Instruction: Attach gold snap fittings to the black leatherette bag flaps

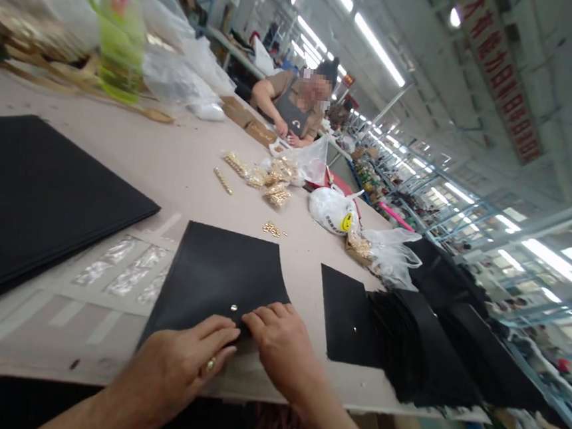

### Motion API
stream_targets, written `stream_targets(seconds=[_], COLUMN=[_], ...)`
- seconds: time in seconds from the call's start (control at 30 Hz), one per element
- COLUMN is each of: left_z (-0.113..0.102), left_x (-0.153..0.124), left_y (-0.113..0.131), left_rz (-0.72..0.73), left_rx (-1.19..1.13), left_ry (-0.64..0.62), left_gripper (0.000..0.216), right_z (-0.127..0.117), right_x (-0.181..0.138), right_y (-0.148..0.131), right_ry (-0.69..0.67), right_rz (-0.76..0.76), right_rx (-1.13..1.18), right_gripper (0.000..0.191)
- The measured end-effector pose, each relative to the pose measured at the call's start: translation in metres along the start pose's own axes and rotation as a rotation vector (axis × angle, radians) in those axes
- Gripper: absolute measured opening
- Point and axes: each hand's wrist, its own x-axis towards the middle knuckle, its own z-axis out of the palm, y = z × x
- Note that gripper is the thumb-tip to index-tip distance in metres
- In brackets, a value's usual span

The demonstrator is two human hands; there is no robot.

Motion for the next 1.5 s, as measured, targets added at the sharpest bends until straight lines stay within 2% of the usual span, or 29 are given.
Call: stream_targets(seconds=[0.1, 0.17, 0.23, 0.3, 0.37, 0.43, 0.5, 0.53, 0.6, 0.67, 0.73, 0.83, 0.9, 0.97, 1.13, 1.3, 1.5], left_z=[0.0, -0.007, -0.017, -0.027, -0.033, -0.036, -0.036, -0.035, -0.033, -0.032, -0.035, -0.046, -0.058, -0.07, -0.102, -0.126, -0.141], left_x=[0.002, 0.003, 0.004, 0.005, 0.004, 0.003, 0.0, -0.002, -0.004, -0.006, -0.007, -0.008, -0.009, -0.01, -0.02, -0.034, -0.049], left_y=[0.013, 0.019, 0.025, 0.028, 0.029, 0.027, 0.025, 0.023, 0.021, 0.019, 0.017, 0.015, 0.014, 0.012, 0.004, -0.007, -0.022], left_rz=[-0.174, -0.36, -0.463, -0.466, -0.434, -0.391, -0.335, -0.303, -0.241, -0.202, -0.202, -0.229, -0.254, -0.289, -0.357, -0.409, -0.608], left_rx=[-0.199, -0.315, -0.402, -0.456, -0.47, -0.444, -0.392, -0.364, -0.31, -0.254, -0.217, -0.287, -0.357, -0.383, -0.32, -0.275, -0.545], left_ry=[-0.124, -0.211, -0.269, -0.288, -0.285, -0.27, -0.246, -0.233, -0.21, -0.202, -0.218, -0.274, -0.311, -0.352, -0.442, -0.367, -0.304], left_gripper=[0.025, 0.026, 0.024, 0.022, 0.022, 0.023, 0.025, 0.026, 0.029, 0.033, 0.035, 0.031, 0.027, 0.024, 0.021, 0.02, 0.023], right_z=[-0.001, -0.006, -0.006, 0.001, 0.012, 0.02, 0.022, 0.021, 0.015, 0.008, 0.001, -0.008, -0.011, -0.011, 0.0, 0.005, -0.005], right_x=[-0.031, -0.067, -0.113, -0.16, -0.197, -0.213, -0.203, -0.188, -0.144, -0.093, -0.048, -0.003, 0.013, 0.022, 0.043, 0.076, 0.11], right_y=[0.047, 0.085, 0.125, 0.164, 0.197, 0.211, 0.197, 0.178, 0.126, 0.065, 0.013, -0.032, -0.042, -0.045, -0.057, -0.079, -0.094], right_ry=[0.158, 0.232, 0.261, 0.226, 0.082, -0.075, -0.072, -0.009, 0.224, 0.325, 0.42, 0.411, 0.369, 0.329, 0.24, 0.171, 0.018], right_rz=[0.079, 0.153, 0.245, 0.344, 0.459, 0.664, 0.755, 0.735, 0.638, 0.421, 0.151, -0.234, -0.382, -0.459, -0.489, -0.448, -0.486], right_rx=[-0.074, -0.103, -0.133, -0.188, -0.234, -0.224, -0.125, -0.04, 0.135, 0.389, 0.485, 0.506, 0.513, 0.511, 0.581, 0.832, 0.988], right_gripper=[0.035, 0.045, 0.053, 0.054, 0.05, 0.049, 0.045, 0.042, 0.035, 0.027, 0.027, 0.039, 0.04, 0.036, 0.033, 0.024, 0.026])
